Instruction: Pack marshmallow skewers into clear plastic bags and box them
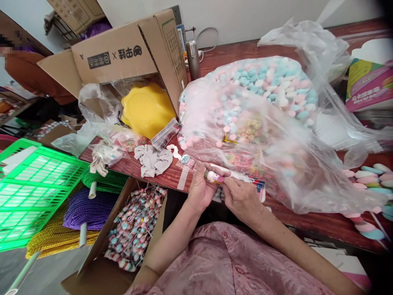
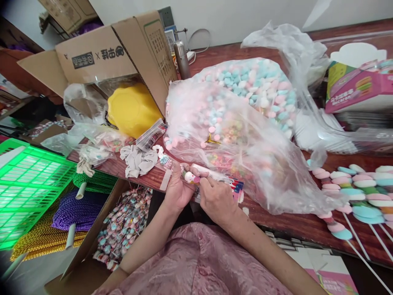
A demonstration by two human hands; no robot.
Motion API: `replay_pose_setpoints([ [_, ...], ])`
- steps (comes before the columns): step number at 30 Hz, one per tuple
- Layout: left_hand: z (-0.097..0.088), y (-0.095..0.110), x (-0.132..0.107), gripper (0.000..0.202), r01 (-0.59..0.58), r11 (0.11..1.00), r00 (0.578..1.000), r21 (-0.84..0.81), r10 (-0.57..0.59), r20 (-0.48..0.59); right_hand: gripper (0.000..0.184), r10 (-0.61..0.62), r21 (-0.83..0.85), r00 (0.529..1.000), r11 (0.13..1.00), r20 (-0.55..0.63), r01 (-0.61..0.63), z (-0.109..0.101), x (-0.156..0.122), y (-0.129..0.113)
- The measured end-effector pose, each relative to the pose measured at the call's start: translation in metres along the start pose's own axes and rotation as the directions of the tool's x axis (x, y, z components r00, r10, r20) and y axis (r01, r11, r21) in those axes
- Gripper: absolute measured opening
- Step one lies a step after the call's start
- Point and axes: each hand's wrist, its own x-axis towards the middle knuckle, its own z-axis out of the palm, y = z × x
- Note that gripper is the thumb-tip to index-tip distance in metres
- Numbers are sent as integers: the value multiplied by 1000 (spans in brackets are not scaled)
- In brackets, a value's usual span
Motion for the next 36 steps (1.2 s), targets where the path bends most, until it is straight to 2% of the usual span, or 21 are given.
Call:
replay_pose_setpoints([
  [3,2,-3,-1,35,-13,1000,999,18,13,35,25,50,124,999,991,-19,-47,0,3,-3],
  [6,0,1,0,34,-6,999,1000,-44,6,-6,13,123,293,992,949,-5,-116,-5,1,2],
  [8,-1,5,2,32,-26,995,999,-94,22,-40,13,153,327,988,932,35,-156,-11,-2,6],
  [11,-1,7,3,32,-21,995,999,-98,17,-34,19,118,322,986,935,118,-151,-17,-9,8],
  [14,0,2,1,34,20,997,1000,-74,-21,-19,23,72,268,988,958,137,-107,-19,-14,1],
  [16,1,-2,-1,35,39,999,999,-38,-39,-10,20,48,164,994,984,102,-64,-18,-15,-3],
  [18,1,-5,-4,37,56,998,998,11,-56,7,24,21,43,999,999,50,-23,-15,-16,-6],
  [24,6,-19,-14,46,102,983,990,155,-116,81,27,-12,-142,1000,990,27,16,-7,-9,-9],
  [29,9,-23,-19,51,28,929,995,368,-63,83,26,-39,-194,999,980,15,42,2,-6,-12],
  [31,6,-18,-18,48,27,906,997,421,-53,50,25,-39,-170,996,984,75,51,-5,-7,-12],
  [34,3,-2,-17,37,59,911,997,409,-73,19,17,-92,-37,973,994,209,102,-32,-2,-4],
  [36,4,11,-18,36,123,911,986,394,-158,59,28,-155,6,974,988,165,156,-52,6,9],
])
